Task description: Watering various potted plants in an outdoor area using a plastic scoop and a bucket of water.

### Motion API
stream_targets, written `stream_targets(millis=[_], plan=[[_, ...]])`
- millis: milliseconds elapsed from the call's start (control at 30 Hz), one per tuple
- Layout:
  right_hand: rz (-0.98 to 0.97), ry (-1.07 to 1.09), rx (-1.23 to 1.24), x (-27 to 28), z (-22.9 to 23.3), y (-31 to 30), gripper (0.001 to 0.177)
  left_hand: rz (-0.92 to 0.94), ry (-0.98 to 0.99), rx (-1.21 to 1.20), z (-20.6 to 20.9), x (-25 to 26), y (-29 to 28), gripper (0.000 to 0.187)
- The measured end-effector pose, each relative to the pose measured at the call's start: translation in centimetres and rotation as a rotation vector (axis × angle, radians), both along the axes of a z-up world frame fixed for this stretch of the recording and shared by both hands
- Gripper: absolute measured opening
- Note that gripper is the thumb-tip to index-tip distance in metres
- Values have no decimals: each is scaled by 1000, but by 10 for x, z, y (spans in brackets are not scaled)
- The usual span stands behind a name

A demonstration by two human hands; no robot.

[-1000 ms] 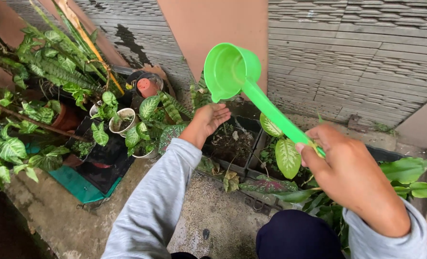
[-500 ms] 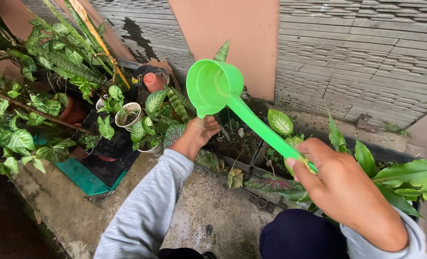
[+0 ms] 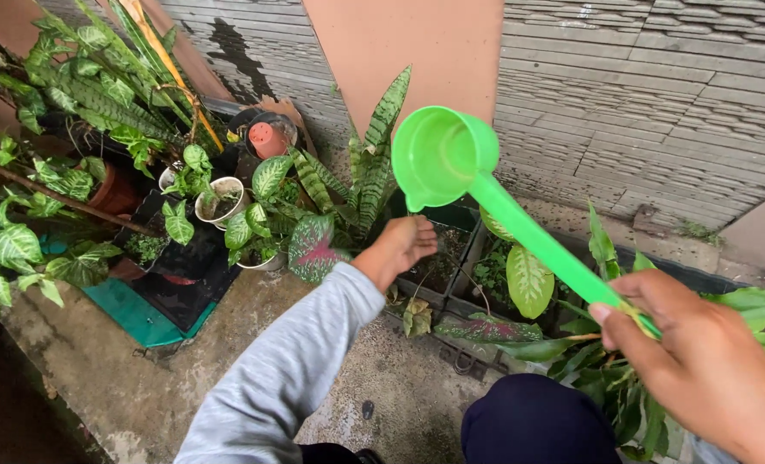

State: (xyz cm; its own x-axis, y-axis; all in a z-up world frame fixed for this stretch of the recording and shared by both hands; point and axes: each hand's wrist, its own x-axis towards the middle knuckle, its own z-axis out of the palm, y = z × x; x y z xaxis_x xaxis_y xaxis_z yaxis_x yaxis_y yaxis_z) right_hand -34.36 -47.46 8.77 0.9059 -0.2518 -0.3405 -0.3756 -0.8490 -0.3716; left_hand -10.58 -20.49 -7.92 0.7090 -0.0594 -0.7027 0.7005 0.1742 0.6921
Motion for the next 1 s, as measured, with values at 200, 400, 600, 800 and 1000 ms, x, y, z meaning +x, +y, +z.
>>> stream_targets(millis=[200,400,600,800,1000], plan=[[45,-133,-44,-8,-30,-23,45,-47,15,-50,-63,20,-10,43],[53,-36,-125,-8,-24,-14,45,58,7,-27,-40,9,9,44],[128,80,-6,2,-10,6,40,189,-56,-11,-46,9,36,72],[224,-67,72,13,5,29,24,349,-50,19,-58,25,57,31],[188,-109,153,29,21,43,25,324,-76,61,-16,22,63,36]])
